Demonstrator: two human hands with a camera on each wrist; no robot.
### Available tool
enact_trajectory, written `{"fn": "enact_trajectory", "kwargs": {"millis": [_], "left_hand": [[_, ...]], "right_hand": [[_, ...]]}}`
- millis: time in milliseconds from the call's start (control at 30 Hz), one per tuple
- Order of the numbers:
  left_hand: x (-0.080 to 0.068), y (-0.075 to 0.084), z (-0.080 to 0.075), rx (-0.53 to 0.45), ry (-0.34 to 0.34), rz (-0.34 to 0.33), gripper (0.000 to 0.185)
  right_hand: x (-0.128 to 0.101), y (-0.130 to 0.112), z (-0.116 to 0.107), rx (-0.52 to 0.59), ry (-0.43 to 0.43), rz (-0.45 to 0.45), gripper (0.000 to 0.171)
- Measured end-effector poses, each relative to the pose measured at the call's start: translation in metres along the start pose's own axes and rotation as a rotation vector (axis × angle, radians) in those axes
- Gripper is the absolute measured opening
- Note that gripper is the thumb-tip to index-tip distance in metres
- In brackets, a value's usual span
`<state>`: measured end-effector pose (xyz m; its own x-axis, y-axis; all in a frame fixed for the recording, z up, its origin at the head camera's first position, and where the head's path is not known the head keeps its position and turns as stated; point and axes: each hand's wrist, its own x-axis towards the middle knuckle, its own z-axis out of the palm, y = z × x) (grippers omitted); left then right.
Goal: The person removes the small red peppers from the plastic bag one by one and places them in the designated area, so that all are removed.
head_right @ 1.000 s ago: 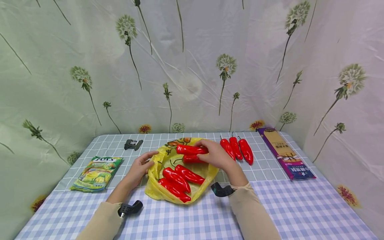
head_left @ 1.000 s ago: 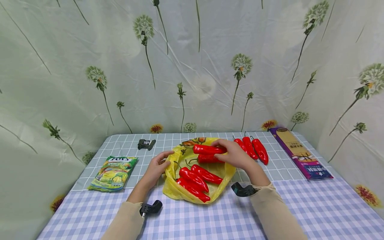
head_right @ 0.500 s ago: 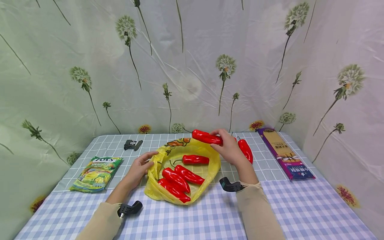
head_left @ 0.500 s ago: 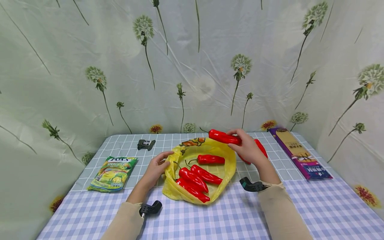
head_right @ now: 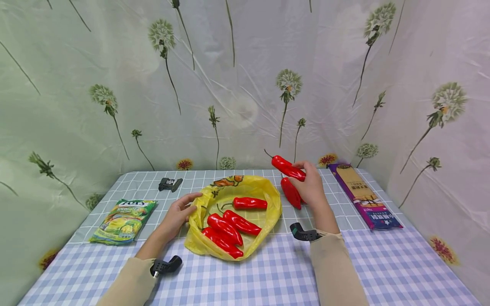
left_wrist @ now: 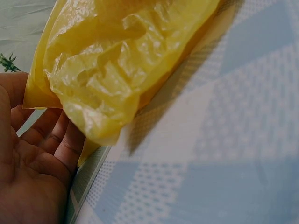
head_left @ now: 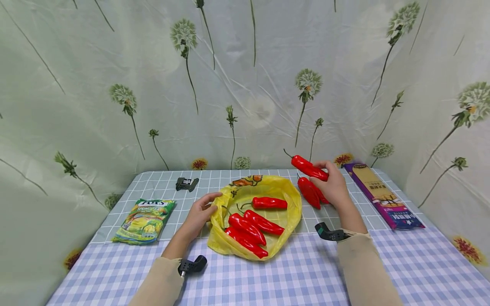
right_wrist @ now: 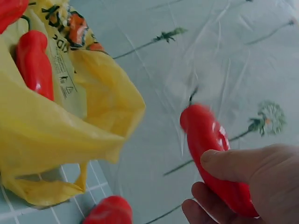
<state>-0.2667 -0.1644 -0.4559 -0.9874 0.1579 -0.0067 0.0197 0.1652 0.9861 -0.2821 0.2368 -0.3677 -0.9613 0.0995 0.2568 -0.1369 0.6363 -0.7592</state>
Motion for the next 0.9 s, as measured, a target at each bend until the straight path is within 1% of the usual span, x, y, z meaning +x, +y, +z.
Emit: {"fn": "enact_trajectory", "kwargs": {"millis": [133,200,367,567,700,900], "left_hand": [[0.001,-0.001,0.0,0.001,-0.001,0.01,0.046],[0.001,-0.001,0.0,-0.001,0.001,0.009,0.046],[0.002,-0.002,0.0,-0.007,-0.002,-0.001,0.046],[0.001,-0.001,0.0,-0.006,-0.002,0.006,0.047],[0.0,0.0,-0.001,-0.005,-0.005,0.01,0.047],[0.001,-0.001,-0.001,-0.014,-0.013,0.013,0.046]], "right_hand": [[0.001,0.009,-0.007,0.035,0.016,0.096,0.051],[0.002,0.014,-0.009,0.049,0.033,0.125,0.052],[0.003,0.027,-0.014,0.095,0.092,0.213,0.053],[0.004,0.039,-0.017,0.171,0.162,0.327,0.055],[0.005,0.047,-0.016,0.168,0.195,0.377,0.055],[0.003,0.057,-0.018,0.12,0.223,0.423,0.054]]}}
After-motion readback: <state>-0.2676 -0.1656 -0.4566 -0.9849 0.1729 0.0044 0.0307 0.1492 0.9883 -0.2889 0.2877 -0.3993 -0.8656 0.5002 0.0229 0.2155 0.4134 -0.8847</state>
